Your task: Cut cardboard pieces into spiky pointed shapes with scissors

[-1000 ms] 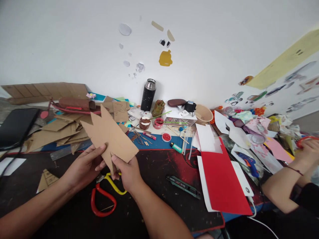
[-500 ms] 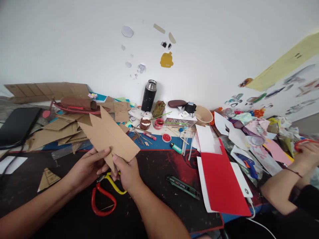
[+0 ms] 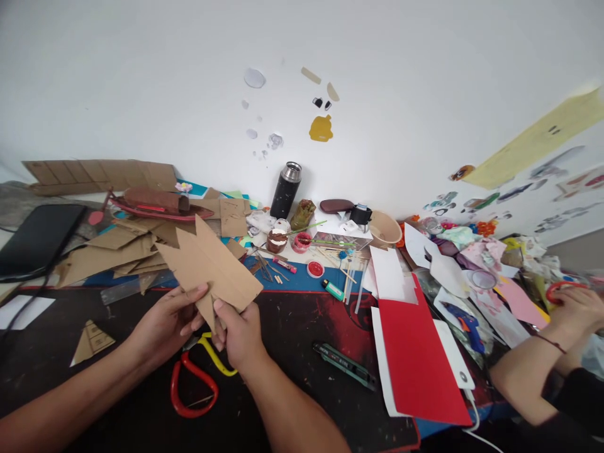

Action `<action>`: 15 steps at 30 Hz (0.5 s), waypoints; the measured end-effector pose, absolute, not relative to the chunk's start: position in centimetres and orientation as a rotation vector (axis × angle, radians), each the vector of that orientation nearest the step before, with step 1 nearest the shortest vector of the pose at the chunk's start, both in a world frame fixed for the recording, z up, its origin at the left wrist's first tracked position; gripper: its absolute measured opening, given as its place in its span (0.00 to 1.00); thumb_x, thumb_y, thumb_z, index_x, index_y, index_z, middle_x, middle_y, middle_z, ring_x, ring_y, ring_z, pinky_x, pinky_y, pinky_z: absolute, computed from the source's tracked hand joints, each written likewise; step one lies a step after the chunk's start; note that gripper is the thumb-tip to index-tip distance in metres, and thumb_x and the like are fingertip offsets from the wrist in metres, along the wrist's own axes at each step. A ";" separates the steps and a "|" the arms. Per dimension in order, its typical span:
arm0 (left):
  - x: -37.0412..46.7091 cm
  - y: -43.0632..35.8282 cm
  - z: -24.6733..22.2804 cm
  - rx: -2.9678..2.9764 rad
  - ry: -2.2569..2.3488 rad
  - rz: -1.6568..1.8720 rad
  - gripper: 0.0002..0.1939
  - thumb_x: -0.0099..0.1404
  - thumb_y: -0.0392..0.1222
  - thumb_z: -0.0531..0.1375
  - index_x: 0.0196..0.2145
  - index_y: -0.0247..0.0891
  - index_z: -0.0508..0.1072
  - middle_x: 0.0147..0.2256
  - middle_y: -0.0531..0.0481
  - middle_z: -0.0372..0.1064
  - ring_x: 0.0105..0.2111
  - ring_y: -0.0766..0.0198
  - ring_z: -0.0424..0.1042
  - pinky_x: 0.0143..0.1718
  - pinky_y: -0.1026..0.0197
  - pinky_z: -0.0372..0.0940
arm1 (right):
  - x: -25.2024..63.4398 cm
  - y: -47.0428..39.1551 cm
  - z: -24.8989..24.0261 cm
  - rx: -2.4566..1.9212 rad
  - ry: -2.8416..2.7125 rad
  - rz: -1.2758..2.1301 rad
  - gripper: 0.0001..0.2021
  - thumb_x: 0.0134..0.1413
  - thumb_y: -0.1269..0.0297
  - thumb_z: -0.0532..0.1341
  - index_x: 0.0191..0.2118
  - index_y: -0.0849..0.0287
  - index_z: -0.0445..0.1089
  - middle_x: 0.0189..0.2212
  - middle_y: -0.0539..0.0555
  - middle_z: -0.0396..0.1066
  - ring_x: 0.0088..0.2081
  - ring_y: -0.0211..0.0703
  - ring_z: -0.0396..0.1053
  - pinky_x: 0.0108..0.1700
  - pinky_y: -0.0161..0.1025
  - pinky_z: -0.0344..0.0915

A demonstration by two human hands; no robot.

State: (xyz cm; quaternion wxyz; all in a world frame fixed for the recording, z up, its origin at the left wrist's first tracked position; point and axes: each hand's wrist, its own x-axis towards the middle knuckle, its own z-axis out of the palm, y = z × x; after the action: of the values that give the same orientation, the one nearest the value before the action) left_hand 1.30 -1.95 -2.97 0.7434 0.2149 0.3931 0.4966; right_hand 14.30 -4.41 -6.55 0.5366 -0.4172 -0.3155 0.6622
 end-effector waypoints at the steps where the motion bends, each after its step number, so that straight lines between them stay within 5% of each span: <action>1: 1.3 -1.9 -3.0 0.469 0.865 1.084 0.23 0.48 0.52 0.84 0.23 0.35 0.78 0.14 0.55 0.66 0.12 0.73 0.57 0.14 0.70 0.53 | 14.3 -4.4 -6.6 -0.997 -0.747 1.575 0.23 0.53 0.44 0.74 0.26 0.56 0.68 0.11 0.40 0.55 0.11 0.29 0.45 0.14 0.32 0.47; 15: 1.5 -1.7 -2.6 0.381 0.986 1.085 0.27 0.38 0.54 0.85 0.22 0.35 0.78 0.17 0.55 0.69 0.12 0.74 0.60 0.12 0.71 0.50 | 13.9 -4.5 -7.1 -1.035 -0.716 1.545 0.26 0.52 0.40 0.75 0.24 0.55 0.65 0.12 0.40 0.56 0.11 0.28 0.45 0.13 0.31 0.46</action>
State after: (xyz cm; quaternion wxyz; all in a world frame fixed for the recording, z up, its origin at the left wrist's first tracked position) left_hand 1.53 -1.70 -2.56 0.7266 0.1727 0.4473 0.4921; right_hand 13.88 -4.52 -7.08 0.5433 -0.4362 -0.3017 0.6508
